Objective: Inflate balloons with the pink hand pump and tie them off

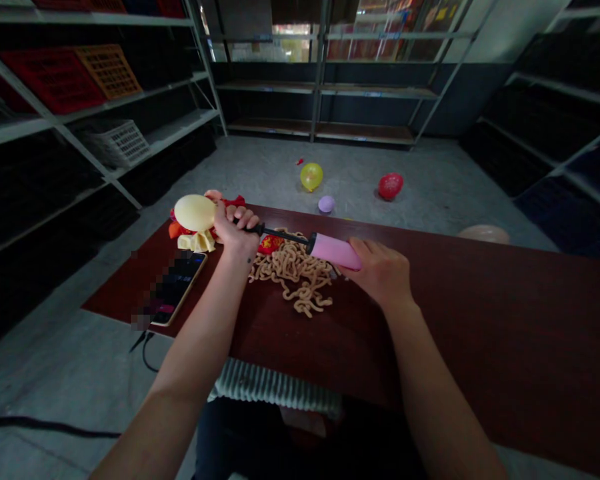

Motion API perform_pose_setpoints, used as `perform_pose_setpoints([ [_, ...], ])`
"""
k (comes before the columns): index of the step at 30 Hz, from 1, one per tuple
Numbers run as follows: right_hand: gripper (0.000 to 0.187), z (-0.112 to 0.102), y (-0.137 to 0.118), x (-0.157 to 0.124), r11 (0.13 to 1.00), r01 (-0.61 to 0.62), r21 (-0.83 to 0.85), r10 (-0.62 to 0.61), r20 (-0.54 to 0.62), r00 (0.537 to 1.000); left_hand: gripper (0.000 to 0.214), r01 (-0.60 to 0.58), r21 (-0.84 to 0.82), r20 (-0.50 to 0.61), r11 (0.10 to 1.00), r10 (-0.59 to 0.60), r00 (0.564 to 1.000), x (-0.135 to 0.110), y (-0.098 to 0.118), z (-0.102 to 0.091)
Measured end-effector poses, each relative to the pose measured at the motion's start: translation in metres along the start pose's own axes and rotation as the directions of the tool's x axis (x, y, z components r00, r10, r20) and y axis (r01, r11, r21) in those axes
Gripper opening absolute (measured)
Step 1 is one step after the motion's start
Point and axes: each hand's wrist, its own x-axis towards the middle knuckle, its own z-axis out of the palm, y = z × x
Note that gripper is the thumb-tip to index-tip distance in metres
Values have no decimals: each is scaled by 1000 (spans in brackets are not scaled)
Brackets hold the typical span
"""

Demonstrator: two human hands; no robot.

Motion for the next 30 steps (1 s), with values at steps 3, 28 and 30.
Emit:
perform_pose_setpoints([
  [3,45,-1,0,0,1000,11,-17,-10,28,1000,53,-18,41,-73,999,20,997,-2,-7,0],
  [28,51,6,-22,6,995,-3,97,3,-4,1000,46,98,33,-94,995,-94,991,-23,-35,6],
  [30,52,7,-16,5,996,-9,87,10,-12,1000,46,71,16,-98,997,-69,993,-17,-31,3],
])
